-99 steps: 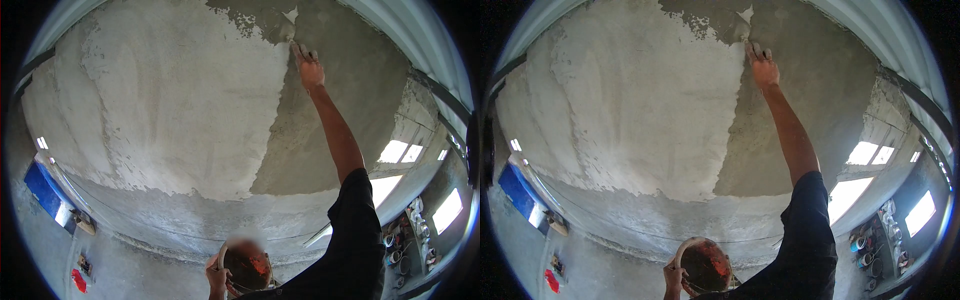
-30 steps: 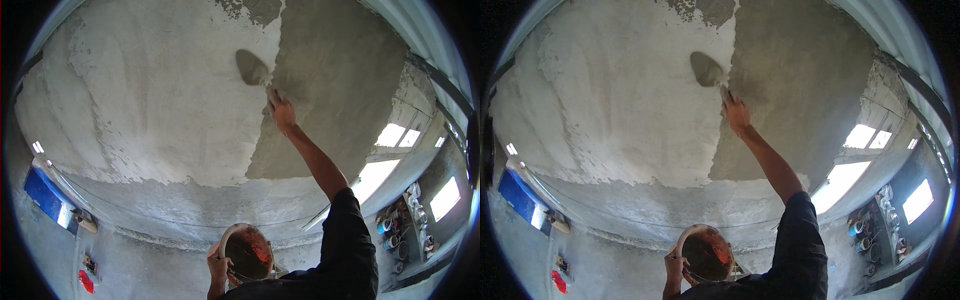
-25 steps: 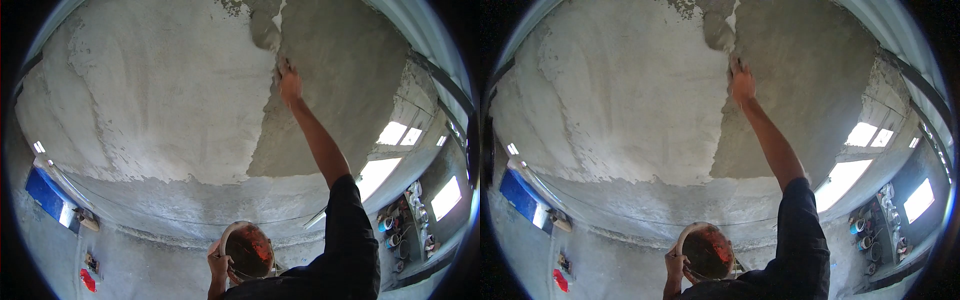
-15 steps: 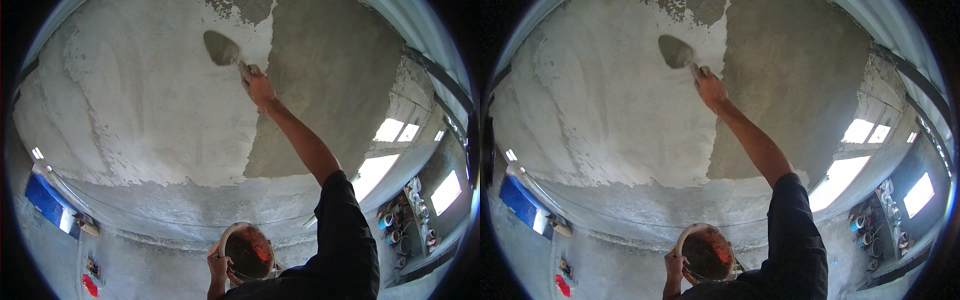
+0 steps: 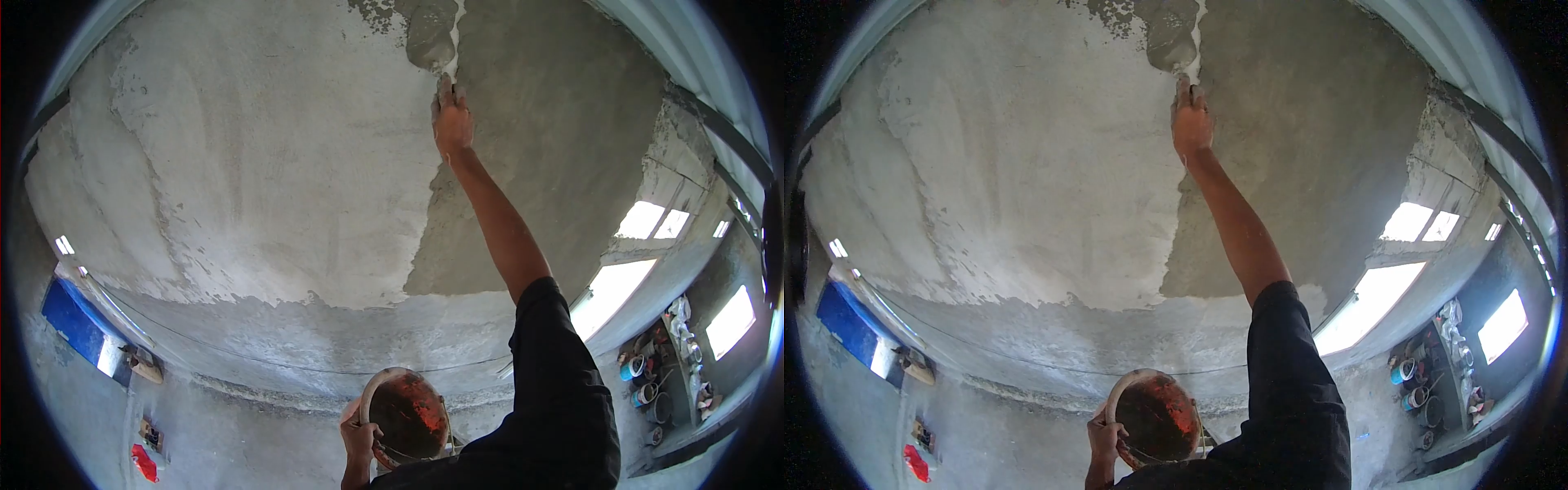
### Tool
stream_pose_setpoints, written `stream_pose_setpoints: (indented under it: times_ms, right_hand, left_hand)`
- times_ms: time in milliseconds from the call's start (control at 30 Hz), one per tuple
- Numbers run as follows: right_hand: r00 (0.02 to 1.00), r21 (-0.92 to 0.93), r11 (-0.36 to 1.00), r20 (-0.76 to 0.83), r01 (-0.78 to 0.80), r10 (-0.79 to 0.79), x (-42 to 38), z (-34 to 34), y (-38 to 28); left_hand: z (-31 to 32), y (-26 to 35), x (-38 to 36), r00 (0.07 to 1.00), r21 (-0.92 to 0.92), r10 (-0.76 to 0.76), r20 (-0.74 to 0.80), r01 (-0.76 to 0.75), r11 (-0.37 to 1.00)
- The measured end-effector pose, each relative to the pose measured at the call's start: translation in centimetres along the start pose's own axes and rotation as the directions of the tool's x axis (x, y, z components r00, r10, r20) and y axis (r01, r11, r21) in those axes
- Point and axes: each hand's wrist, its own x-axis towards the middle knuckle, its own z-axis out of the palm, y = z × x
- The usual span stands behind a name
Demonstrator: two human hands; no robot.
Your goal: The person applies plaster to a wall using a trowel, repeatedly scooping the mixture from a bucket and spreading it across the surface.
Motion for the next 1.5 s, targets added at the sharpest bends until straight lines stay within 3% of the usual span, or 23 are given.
stream_pose_setpoints:
  times_ms: [67, 100, 167, 200, 267, 400, 467, 567, 633, 733, 867, 1000, 1133, 1200, 1267, 1333, 1367, 1433, 1500]
  right_hand:
    - [0.970, -0.026, 0.998, 0.237, -0.058, 0.063, -1.5, -1.2, -0.7]
    - [0.969, -0.029, 0.998, 0.239, -0.061, 0.066, -3.0, -1.5, -0.6]
    - [0.919, 0.044, 0.995, 0.379, 0.095, -0.105, -6.1, -1.9, -0.3]
    - [0.919, 0.046, 0.994, 0.379, 0.096, -0.107, -7.3, -2.5, -0.2]
    - [0.807, 0.125, 0.989, 0.575, 0.077, -0.135, -8.4, -4.1, -0.3]
    - [0.879, 0.023, 0.996, 0.468, 0.088, -0.089, -7.4, -2.4, 1.6]
    - [0.952, -0.027, 0.996, 0.298, 0.081, -0.069, -4.3, -2.9, 2.0]
    - [0.914, -0.165, 0.985, 0.405, 0.049, 0.022, 0.1, -4.3, 3.2]
    - [0.932, -0.280, 0.951, 0.363, 0.131, -0.021, 2.0, -4.5, 5.1]
    - [0.953, -0.308, 0.932, 0.285, 0.192, -0.102, 4.4, -4.1, 9.3]
    - [0.953, -0.273, 0.931, 0.249, 0.240, -0.173, 6.1, -6.8, 9.5]
    - [0.970, -0.298, 0.945, 0.235, 0.133, -0.063, 6.5, -7.6, 10.4]
    - [0.955, -0.213, 0.975, 0.273, -0.058, 0.117, 5.6, -8.5, 8.8]
    - [0.963, -0.175, 0.982, 0.247, -0.069, 0.112, 5.3, -8.2, 8.5]
    - [0.970, -0.139, 0.987, 0.219, -0.079, 0.109, 5.0, -7.2, 8.8]
    - [0.998, -0.190, 0.981, 0.051, 0.045, -0.036, 5.1, -6.2, 8.7]
    - [0.998, -0.192, 0.980, 0.052, 0.043, -0.034, 5.0, -6.1, 8.3]
    - [0.977, 0.043, 0.992, 0.186, -0.118, 0.108, 4.9, -5.8, 7.4]
    - [0.975, -0.063, 0.996, 0.206, -0.066, 0.078, 3.4, -4.7, 7.9]
  left_hand:
    - [-0.1, -0.3, 0.3, 1.000, -0.024, -0.004, 0.014, 0.004, 1.000]
    - [-0.2, -0.5, 0.2, 1.000, -0.021, -0.007, 0.015, 0.007, 1.000]
    - [-0.4, -0.6, 0.3, 0.999, 0.013, -0.016, 0.035, 0.015, 1.000]
    - [-0.4, -0.6, 0.2, 0.999, 0.011, -0.014, 0.033, 0.014, 1.000]
    - [-0.5, -0.3, 0.0, 1.000, 0.046, -0.005, 0.026, 0.004, 0.999]
    - [0.1, 0.2, -0.4, 0.999, -0.009, 0.050, -0.004, -0.050, 0.999]
    - [0.0, -0.7, -0.1, 0.994, -0.073, 0.104, -0.022, -0.105, 0.992]
    - [-0.1, -0.4, -0.2, 0.995, -0.031, 0.096, -0.019, -0.097, 0.995]
    - [0.0, 0.2, -0.4, 0.996, -0.029, 0.084, -0.024, -0.085, 0.996]
    - [-0.1, 0.0, -0.3, 0.999, -0.023, 0.052, -0.014, -0.052, 0.998]
    - [-0.3, -0.7, 0.2, 1.000, -0.009, 0.021, 0.012, -0.021, 1.000]
    - [-0.1, -0.9, 0.5, 0.998, -0.076, 0.057, 0.026, -0.055, 0.996]
    - [-0.2, 0.0, 0.1, 0.998, 0.025, -0.002, 0.062, 0.000, 1.000]
    - [0.0, 0.2, -0.1, 0.997, 0.073, -0.042, 0.059, 0.038, 0.997]
    - [0.4, 0.1, -0.2, 0.999, -0.049, 0.040, 0.034, -0.039, 0.998]
    - [0.1, -0.2, 0.1, 0.998, -0.025, 0.035, 0.044, -0.034, 0.999]
    - [0.1, -0.2, 0.1, 0.998, -0.004, 0.028, 0.054, -0.028, 1.000]
    - [0.3, 0.2, -0.3, 0.999, -0.006, 0.040, 0.024, -0.040, 0.999]
    - [0.5, 0.2, -0.4, 0.999, -0.009, 0.050, -0.005, -0.050, 0.999]
